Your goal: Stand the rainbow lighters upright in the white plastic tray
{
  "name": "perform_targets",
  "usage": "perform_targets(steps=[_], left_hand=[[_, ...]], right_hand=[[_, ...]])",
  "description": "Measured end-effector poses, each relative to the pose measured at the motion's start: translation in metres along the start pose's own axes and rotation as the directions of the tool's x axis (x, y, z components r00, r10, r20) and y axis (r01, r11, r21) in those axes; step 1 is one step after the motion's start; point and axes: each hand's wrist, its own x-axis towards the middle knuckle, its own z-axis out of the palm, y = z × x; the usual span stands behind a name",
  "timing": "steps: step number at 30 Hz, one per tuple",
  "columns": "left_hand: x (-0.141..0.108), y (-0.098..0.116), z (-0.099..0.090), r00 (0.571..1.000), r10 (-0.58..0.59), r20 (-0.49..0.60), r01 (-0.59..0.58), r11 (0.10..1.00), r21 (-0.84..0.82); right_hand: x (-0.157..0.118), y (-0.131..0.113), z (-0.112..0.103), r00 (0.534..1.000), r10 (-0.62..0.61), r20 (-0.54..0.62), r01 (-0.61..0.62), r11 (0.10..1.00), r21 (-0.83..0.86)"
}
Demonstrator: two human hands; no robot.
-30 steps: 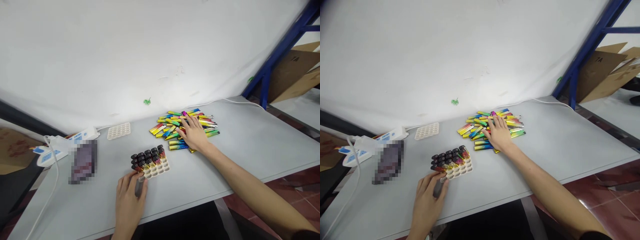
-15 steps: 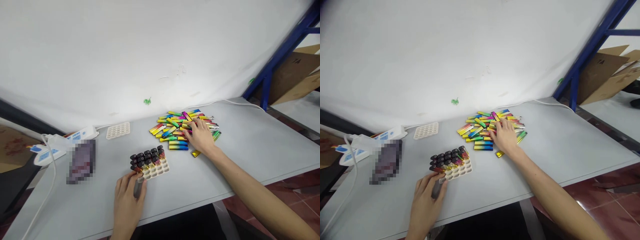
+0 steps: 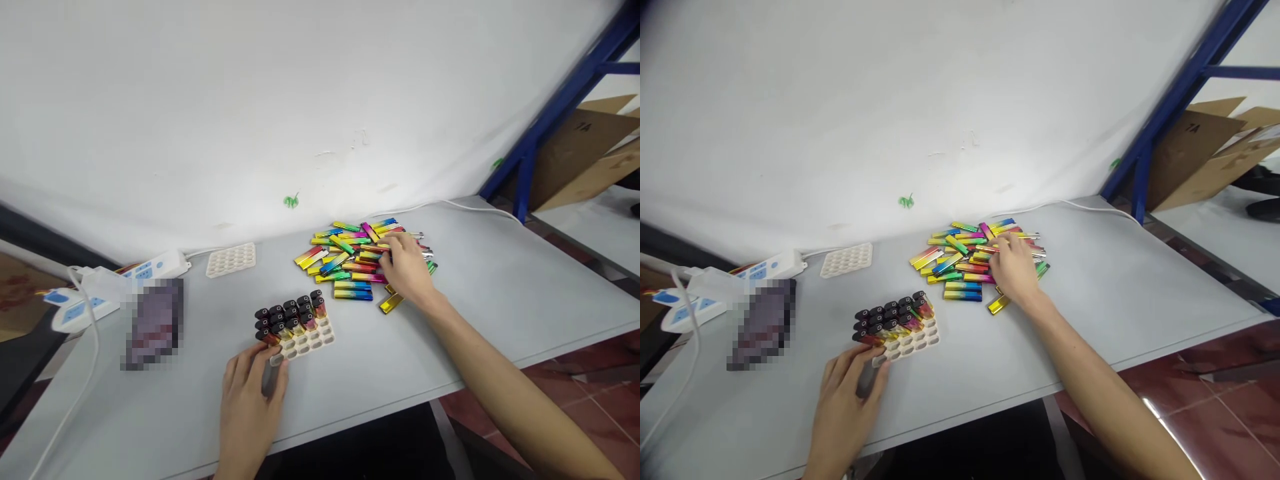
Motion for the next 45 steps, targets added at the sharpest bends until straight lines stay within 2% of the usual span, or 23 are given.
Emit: perform_targets(steps=[3, 6, 10, 16, 22, 26, 29, 32, 36, 38, 40, 45], left_hand=[[0.0, 0.001, 0.0, 1.0, 0.003, -0.003, -0.003, 1.0, -0.002], [0.0, 0.002, 0.0, 1.0, 0.001, 0.0, -0.001, 1.0, 0.006], [0.001, 0.002, 0.0, 1.0, 0.003, -0.003, -0.003, 1.0, 0.006], [0.001, 0.0, 0.0, 1.0, 0.026, -0.01, -0.026, 1.0, 0.011], [0.002, -0.001, 0.001, 0.999, 0.025, -0.021, -0.025, 1.0, 0.017], [0.002, 0.0, 0.001, 1.0, 0.023, -0.01, -0.022, 0.999, 0.025], [0.002, 0.0, 0.001, 1.0, 0.02, -0.011, -0.02, 0.999, 0.026], [0.002, -0.001, 0.001, 1.0, 0.027, -0.012, -0.026, 0.999, 0.018], [0.002, -0.002, 0.002, 0.999, 0.031, -0.013, -0.031, 0.999, 0.017], [0.002, -0.002, 0.002, 0.999, 0.037, -0.02, -0.036, 0.999, 0.02], [0.002, -0.002, 0.002, 0.999, 0.039, -0.021, -0.039, 0.999, 0.021], [0.002, -0.001, 0.0, 0.999, 0.032, -0.007, -0.032, 0.999, 0.005]], right_hand=[[0.005, 0.012, -0.009, 0.989, 0.088, -0.119, -0.084, 0.996, 0.037], [0.007, 0.02, -0.013, 0.982, 0.136, -0.134, -0.134, 0.991, 0.027], [0.005, 0.022, -0.009, 0.989, 0.138, -0.053, -0.14, 0.99, -0.031], [0.0, 0.019, -0.003, 0.985, 0.083, 0.154, -0.071, 0.994, -0.082], [-0.001, 0.018, -0.002, 0.976, 0.027, 0.216, -0.02, 0.999, -0.035], [0.0, 0.018, -0.001, 0.985, 0.057, 0.164, -0.051, 0.998, -0.046], [0.003, 0.027, -0.005, 0.992, 0.127, 0.011, -0.126, 0.988, -0.095], [0.008, 0.044, -0.012, 0.968, 0.191, -0.163, -0.209, 0.973, -0.098], [0.01, 0.063, -0.017, 0.922, 0.282, -0.265, -0.313, 0.946, -0.081], [0.01, 0.065, -0.017, 0.918, 0.289, -0.271, -0.318, 0.945, -0.071], [0.009, 0.062, -0.014, 0.934, 0.257, -0.249, -0.28, 0.958, -0.062], [0.007, 0.045, 0.0, 0.987, 0.129, -0.097, -0.132, 0.991, -0.031]])
